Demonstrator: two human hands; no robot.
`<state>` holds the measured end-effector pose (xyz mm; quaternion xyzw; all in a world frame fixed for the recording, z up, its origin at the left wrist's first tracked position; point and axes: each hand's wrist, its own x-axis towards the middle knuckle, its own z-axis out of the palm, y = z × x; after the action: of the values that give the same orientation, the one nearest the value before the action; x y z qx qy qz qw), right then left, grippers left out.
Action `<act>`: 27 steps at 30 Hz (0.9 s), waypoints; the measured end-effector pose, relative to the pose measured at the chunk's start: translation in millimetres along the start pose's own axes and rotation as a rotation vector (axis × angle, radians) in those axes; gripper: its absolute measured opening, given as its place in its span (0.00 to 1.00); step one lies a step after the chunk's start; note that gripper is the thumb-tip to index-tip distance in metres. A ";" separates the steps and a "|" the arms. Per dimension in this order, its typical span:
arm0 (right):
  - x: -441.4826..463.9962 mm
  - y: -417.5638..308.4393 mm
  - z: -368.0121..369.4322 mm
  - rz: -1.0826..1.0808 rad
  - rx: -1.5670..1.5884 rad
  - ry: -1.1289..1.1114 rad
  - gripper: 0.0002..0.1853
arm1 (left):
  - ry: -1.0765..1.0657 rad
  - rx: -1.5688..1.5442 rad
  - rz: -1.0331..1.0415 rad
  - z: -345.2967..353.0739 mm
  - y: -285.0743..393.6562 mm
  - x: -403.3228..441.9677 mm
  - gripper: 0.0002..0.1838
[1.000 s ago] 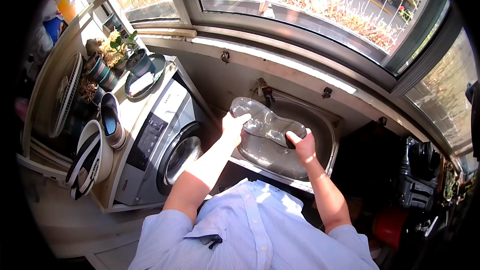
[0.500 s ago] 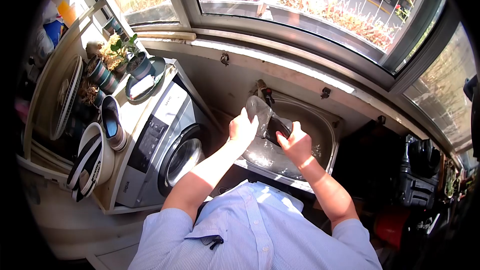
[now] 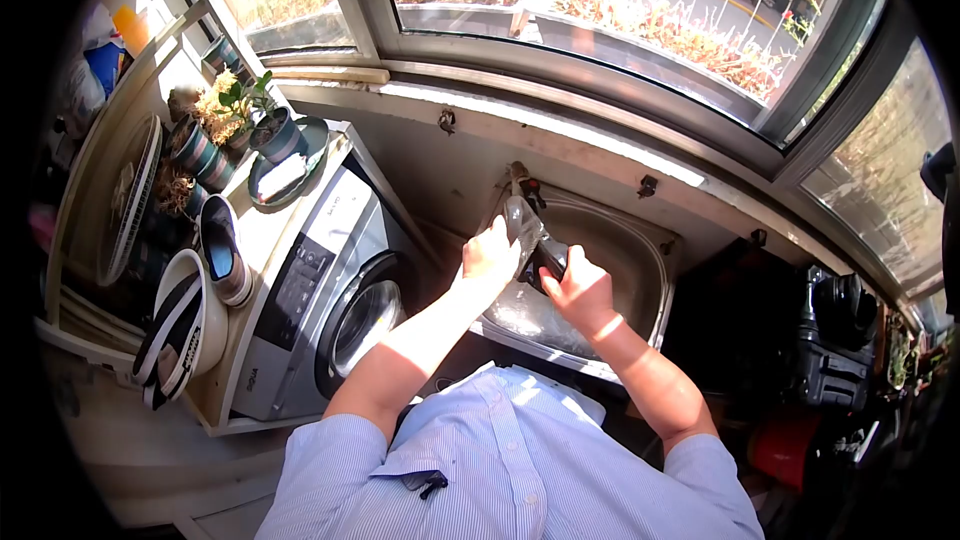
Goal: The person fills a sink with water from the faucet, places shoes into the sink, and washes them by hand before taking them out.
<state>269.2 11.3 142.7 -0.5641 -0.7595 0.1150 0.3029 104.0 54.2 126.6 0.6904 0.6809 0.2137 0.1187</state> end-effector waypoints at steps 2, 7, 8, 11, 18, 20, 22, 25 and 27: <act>-0.2 8.2 0.7 0.182 0.135 0.047 0.21 | 0.037 -0.159 -0.181 2.9 -10.4 8.2 0.24; -2.9 46.9 3.6 0.834 1.165 -0.165 0.12 | -0.161 -1.475 -0.528 -10.3 -42.4 10.7 0.12; -3.8 51.9 4.2 0.908 1.237 -0.197 0.12 | -0.208 -1.542 -0.625 -1.8 -55.7 12.0 0.11; -8.2 59.2 11.1 1.058 1.393 -0.241 0.14 | -0.308 -1.649 -0.664 6.4 -66.5 -5.3 0.12; -14.4 57.1 28.8 1.194 1.614 -0.254 0.14 | -0.561 -1.591 -0.818 -1.5 -45.9 -27.8 0.30; -15.6 53.4 31.4 1.187 1.623 -0.258 0.14 | -0.586 -1.608 -0.817 -6.2 -41.3 -28.1 0.31; -17.7 49.6 34.4 1.186 1.633 -0.263 0.14 | -0.496 -1.636 -0.576 15.5 -57.2 -35.6 0.24; -18.5 44.5 37.8 1.175 1.638 -0.281 0.14 | -0.402 -1.693 -0.591 4.2 -50.5 -30.2 0.14; -19.1 38.3 38.3 1.178 1.574 -0.252 0.14 | -0.348 -1.598 -0.707 -4.8 -44.3 -29.2 0.13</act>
<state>280.3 12.9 86.4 -0.4732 -0.0913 0.7783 0.4025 62.9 26.6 106.8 0.1738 0.4740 0.4678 0.7255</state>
